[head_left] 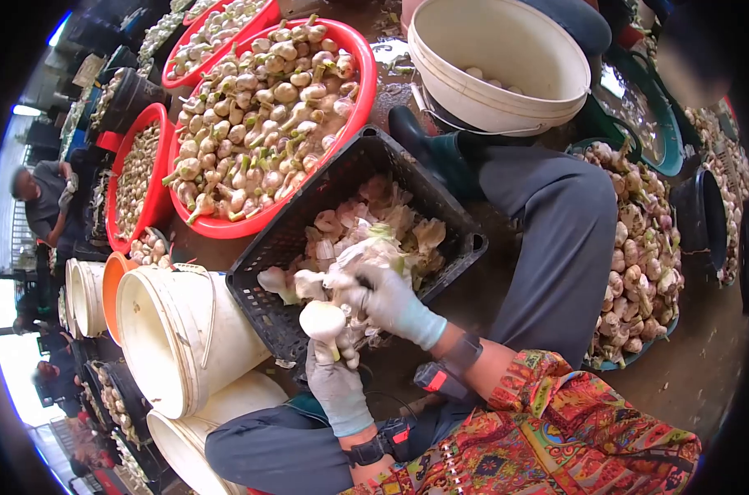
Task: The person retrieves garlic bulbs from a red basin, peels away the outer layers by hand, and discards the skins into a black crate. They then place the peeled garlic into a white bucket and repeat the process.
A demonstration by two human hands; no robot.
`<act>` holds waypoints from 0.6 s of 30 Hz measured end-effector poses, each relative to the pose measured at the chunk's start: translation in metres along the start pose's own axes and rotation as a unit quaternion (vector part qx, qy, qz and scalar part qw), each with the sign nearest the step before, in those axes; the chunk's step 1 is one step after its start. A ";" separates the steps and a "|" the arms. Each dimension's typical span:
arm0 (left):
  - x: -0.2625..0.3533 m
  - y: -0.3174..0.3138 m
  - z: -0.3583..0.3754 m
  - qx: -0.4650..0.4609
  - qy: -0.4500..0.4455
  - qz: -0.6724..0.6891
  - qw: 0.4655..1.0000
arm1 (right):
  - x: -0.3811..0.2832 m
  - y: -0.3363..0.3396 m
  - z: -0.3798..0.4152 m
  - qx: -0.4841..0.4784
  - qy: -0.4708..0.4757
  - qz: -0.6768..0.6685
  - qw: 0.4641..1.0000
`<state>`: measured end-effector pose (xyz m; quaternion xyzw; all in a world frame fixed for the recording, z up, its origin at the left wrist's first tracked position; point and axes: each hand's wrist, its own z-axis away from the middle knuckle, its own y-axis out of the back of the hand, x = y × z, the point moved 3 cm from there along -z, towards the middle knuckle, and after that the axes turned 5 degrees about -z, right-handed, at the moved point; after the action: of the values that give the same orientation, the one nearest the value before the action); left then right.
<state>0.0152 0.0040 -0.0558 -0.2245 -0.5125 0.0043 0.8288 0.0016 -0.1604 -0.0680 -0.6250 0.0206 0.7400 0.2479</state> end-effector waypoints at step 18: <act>0.102 0.054 0.028 0.072 -0.122 0.371 0.918 | 0.011 0.005 -0.005 0.032 0.036 0.149 0.988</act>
<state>0.0518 0.0868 0.0205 -0.3362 -0.4878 0.3754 0.7128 0.0029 -0.1627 -0.0808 -0.6331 0.1465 0.7444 0.1537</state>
